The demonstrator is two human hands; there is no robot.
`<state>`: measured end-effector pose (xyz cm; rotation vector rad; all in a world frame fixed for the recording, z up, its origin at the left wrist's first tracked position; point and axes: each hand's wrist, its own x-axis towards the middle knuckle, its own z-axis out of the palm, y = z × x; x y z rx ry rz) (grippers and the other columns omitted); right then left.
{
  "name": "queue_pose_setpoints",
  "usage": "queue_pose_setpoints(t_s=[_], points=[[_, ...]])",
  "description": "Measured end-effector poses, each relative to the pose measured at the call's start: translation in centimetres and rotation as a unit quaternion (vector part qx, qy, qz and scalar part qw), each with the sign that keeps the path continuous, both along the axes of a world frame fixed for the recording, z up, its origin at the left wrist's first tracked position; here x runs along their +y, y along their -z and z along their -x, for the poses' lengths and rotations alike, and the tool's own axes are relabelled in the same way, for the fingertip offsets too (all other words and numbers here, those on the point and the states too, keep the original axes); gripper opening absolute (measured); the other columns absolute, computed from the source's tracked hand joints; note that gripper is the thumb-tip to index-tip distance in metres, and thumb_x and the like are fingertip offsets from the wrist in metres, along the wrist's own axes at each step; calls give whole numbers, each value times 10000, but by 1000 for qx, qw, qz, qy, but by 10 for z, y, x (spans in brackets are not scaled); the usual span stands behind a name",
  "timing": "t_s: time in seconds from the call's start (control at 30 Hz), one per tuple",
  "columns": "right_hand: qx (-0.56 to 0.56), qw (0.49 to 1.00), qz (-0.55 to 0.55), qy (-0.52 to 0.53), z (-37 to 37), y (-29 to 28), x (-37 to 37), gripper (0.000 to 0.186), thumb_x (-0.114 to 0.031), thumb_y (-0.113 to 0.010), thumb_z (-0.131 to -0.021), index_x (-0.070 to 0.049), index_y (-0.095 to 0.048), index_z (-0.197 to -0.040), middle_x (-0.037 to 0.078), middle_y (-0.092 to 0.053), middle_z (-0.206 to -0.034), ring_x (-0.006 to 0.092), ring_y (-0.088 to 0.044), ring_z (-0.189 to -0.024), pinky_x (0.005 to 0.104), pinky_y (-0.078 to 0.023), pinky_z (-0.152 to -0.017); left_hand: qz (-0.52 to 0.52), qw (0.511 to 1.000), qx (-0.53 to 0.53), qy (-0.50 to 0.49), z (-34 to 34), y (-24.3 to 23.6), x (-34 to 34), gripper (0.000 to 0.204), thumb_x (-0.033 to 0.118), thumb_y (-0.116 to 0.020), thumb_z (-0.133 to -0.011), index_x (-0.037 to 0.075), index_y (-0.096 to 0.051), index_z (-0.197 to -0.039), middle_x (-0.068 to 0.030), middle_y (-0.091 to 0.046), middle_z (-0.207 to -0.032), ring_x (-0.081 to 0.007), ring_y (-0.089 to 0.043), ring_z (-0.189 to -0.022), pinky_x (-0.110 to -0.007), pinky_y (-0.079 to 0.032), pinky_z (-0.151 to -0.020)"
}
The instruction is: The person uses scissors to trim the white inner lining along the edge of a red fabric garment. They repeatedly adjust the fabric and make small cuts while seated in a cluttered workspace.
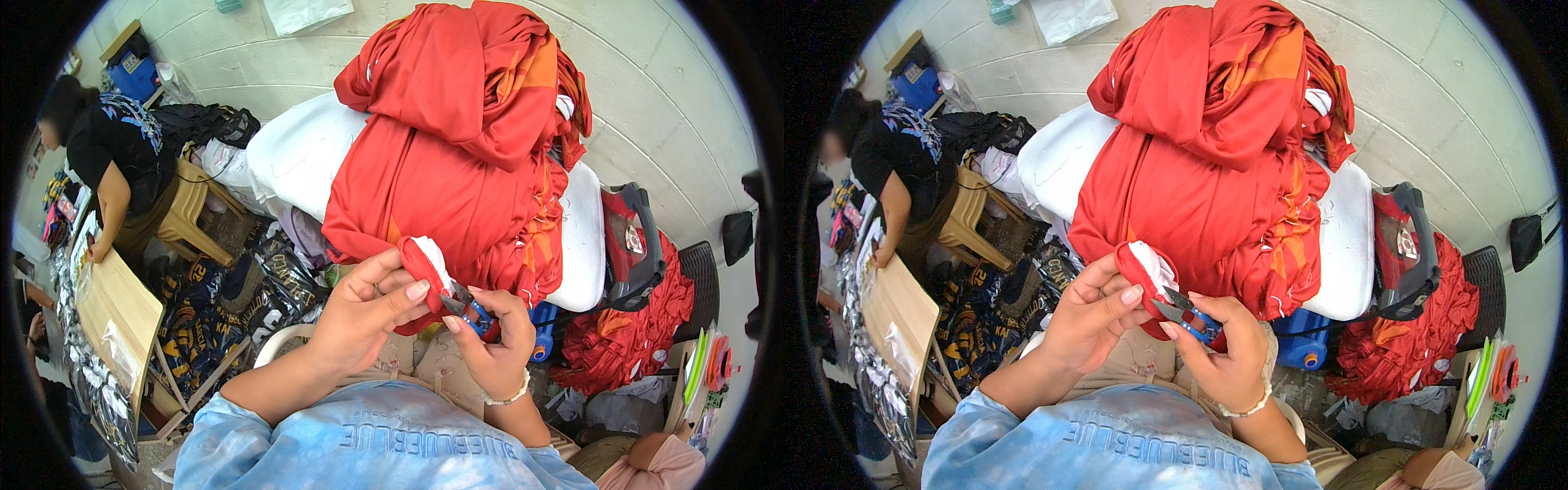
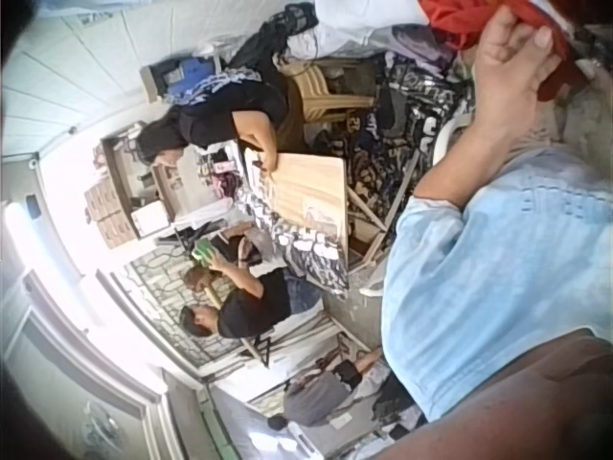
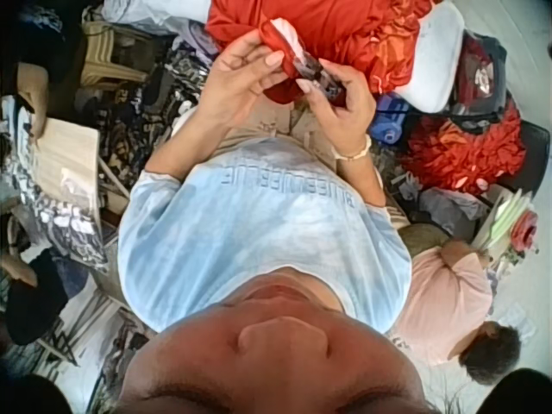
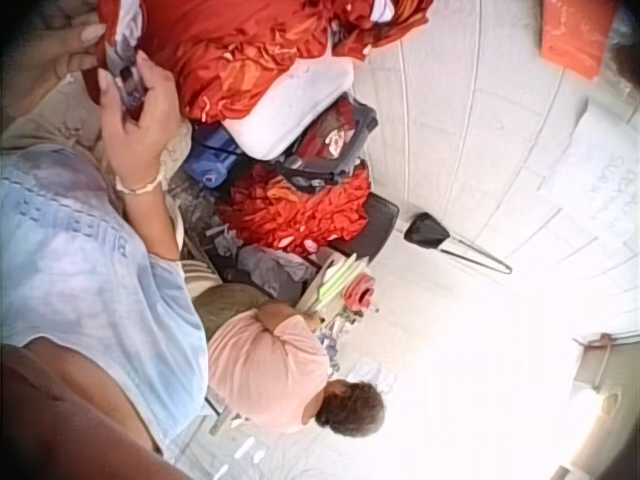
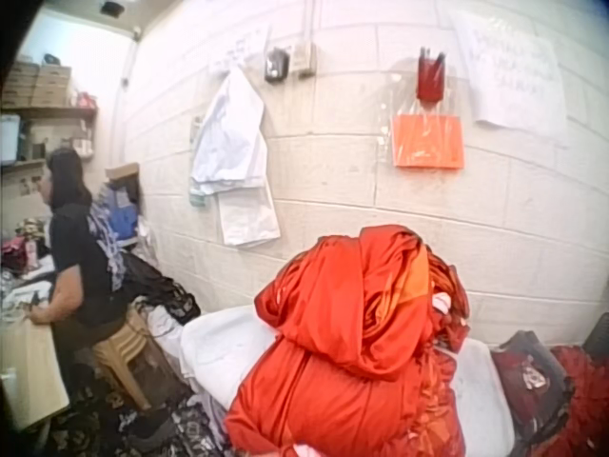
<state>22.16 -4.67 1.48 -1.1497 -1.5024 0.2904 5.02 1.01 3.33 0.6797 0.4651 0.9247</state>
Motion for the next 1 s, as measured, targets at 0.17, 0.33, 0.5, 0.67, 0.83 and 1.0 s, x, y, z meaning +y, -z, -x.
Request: queue_pose_setpoints(t_s=[0.17, 0.33, 0.5, 0.67, 0.83, 1.0], points=[[37, 999, 6, -6, 3, -5, 1, 401, -78, -807, -694, 2, -596, -1025, 88, -598, -775, 134, -567, -628, 232, -447, -565, -13, 1000, -9, 8, 0, 1, -1, 395, 24, -575, -901, -5, -473, -1281, -107, -627, -1114, -171, -612, -1027, -320, -510, -902], [11, 999, 39, -11, -3, -21, 4, 462, -49, -799, -659, -7, -605, -1077, 77, -551, -820, 133, -527, -671, 235, -431, -593, -23, 999, 24, -4, 1, 1, -2, 387, 22, -576, -901, -22, -482, -1273, -115, -636, -1100, -161, -613, -1021, -309, -512, -884], [-60, 997, -25, -47, 4, -10, 17, 321, 79, -650, -625, -4, -666, -934, 99, -590, -850, 213, -578, -734, 277, -468, -646, -5, 999, 47, 12, 4, -1, -3, 391, 22, -581, -898, -32, -481, -1272, -108, -649, -1067, -156, -621, -994, -305, -512, -871], [29, 997, -71, 24, 10, 10, 17, 127, 13, -650, -763, 0, -621, -886, 91, -569, -807, 175, -556, -680, 250, -437, -570, -11, 998, 63, 2, 4, 5, -1, 339, 51, -579, -898, 24, -525, -1231, -104, -653, -1082, -187, -638, -1003, -339, -542, -851], [388, 921, 2, -28, 1, 11, 3, 216, -139, -653, -869, -26, -542, -1015, 24, -515, -825, 70, -463, -669, 213, -376, -598, -19, 999, 47, -15, 6, 11, 3, 328, 41, -551, -911, 36, -519, -1237, -100, -650, -1086, -195, -636, -1007, -351, -535, -867], [191, 972, 103, -85, -6, 16, -3, 418, -186, -737, -798, -25, -490, -1094, 23, -505, -825, 85, -459, -688, 223, -391, -611, -5, 1000, 9, -12, 6, 11, 2, 353, 39, -544, -916, 35, -489, -1265, -102, -627, -1128, -194, -622, -1031, -351, -527, -879]])
